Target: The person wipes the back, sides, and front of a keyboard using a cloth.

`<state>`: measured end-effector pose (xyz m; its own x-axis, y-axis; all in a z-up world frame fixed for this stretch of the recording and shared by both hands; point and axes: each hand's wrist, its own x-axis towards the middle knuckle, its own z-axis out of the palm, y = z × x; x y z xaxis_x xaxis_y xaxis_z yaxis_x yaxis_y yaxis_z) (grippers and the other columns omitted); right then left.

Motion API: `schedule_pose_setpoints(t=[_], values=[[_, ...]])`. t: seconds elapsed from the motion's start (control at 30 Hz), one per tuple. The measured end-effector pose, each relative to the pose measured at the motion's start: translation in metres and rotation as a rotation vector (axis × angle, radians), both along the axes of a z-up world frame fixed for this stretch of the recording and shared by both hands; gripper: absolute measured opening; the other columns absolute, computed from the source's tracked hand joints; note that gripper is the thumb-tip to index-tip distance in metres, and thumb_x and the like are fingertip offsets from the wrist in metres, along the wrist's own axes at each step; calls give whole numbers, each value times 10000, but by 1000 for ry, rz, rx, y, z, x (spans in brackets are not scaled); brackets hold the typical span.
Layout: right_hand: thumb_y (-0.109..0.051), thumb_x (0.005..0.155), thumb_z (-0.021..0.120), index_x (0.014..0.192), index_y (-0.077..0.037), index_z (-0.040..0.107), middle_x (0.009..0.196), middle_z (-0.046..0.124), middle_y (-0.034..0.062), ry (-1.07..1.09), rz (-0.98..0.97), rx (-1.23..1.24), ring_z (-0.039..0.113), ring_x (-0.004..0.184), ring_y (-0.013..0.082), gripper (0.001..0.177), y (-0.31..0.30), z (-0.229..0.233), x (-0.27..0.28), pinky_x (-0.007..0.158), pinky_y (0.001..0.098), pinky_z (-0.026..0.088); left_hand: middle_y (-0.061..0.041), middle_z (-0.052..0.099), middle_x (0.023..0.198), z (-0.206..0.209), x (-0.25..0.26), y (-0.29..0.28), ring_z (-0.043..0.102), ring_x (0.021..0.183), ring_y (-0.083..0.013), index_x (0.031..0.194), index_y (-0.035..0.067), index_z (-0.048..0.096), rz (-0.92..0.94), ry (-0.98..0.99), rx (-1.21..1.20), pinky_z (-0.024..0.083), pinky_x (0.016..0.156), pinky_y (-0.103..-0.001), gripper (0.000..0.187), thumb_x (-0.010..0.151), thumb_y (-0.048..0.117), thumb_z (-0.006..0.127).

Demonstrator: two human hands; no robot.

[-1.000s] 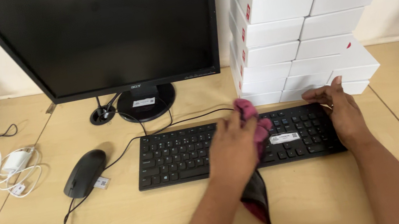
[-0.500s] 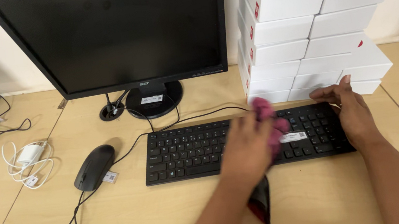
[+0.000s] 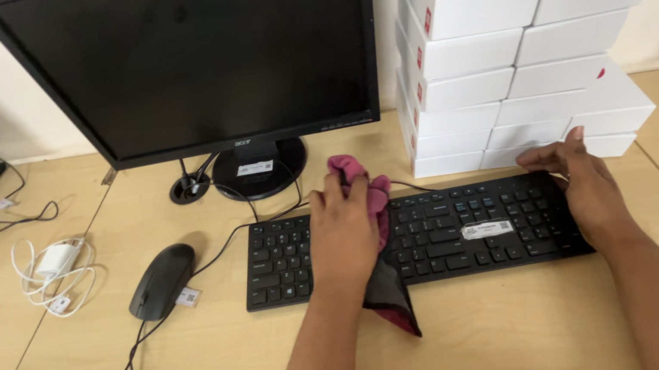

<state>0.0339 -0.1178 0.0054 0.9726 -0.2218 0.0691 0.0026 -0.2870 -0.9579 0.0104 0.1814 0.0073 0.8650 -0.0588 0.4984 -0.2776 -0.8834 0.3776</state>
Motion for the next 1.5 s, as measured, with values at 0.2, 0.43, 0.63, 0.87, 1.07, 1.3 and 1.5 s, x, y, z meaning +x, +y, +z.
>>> schedule_pose_setpoints(t=[0.2, 0.43, 0.63, 0.87, 1.07, 1.3, 1.5], values=[[-686, 1039, 159, 1108, -4, 704, 1154, 708, 125, -6, 6, -15, 614, 1146, 250, 876, -1, 0, -1, 1086, 395, 410, -256, 547, 1280, -9, -5, -23, 536, 1108, -481, 1240, 17, 631, -94, -109, 145, 470, 974, -516, 497, 750, 83, 680], [-676, 1044, 162, 1111, 6, 714, 1136, 707, 133, 24, -25, -36, 613, 1114, 262, 879, -1, 2, -3, 1054, 394, 434, -213, 562, 1329, -9, -24, -52, 552, 1150, -418, 1291, 33, 636, -351, -146, 50, 482, 1014, -488, 443, 849, 51, 647], [-665, 1055, 167, 1125, 12, 705, 1141, 704, 141, 3, -10, -16, 612, 1128, 257, 868, -1, -1, -3, 1051, 399, 445, -194, 565, 1315, -6, -28, -54, 549, 1172, -408, 1256, 60, 653, -389, -110, 6, 484, 1010, -478, 419, 837, 69, 660], [-653, 1064, 154, 1130, 7, 699, 1162, 699, 137, 0, -7, -27, 607, 1155, 266, 858, 2, 1, -5, 1066, 406, 441, -199, 548, 1323, 0, -15, -27, 534, 1173, -455, 1249, 82, 656, -306, -77, 12, 487, 988, -499, 465, 786, 73, 695], [-662, 1055, 159, 1127, -7, 697, 1175, 694, 127, 31, -28, -37, 601, 1167, 260, 851, 5, 8, -10, 1072, 407, 431, -185, 561, 1327, 0, -10, -10, 558, 1146, -443, 1265, 99, 659, -224, -68, 43, 503, 989, -493, 450, 818, 72, 692], [-664, 1060, 170, 1120, -2, 690, 1187, 686, 123, -4, -3, -7, 593, 1177, 254, 844, 3, 4, -9, 1080, 403, 429, -205, 560, 1350, -5, -15, -30, 567, 1130, -434, 1208, 64, 669, -229, -165, 95, 506, 957, -497, 424, 786, 96, 702], [-665, 1060, 175, 1123, -2, 694, 1170, 693, 122, -8, -1, 5, 599, 1148, 256, 844, -1, -2, -4, 1063, 404, 438, -196, 546, 1390, -7, -30, -64, 567, 1155, -411, 1182, 79, 667, -409, -82, 135, 497, 997, -495, 303, 884, 117, 630]])
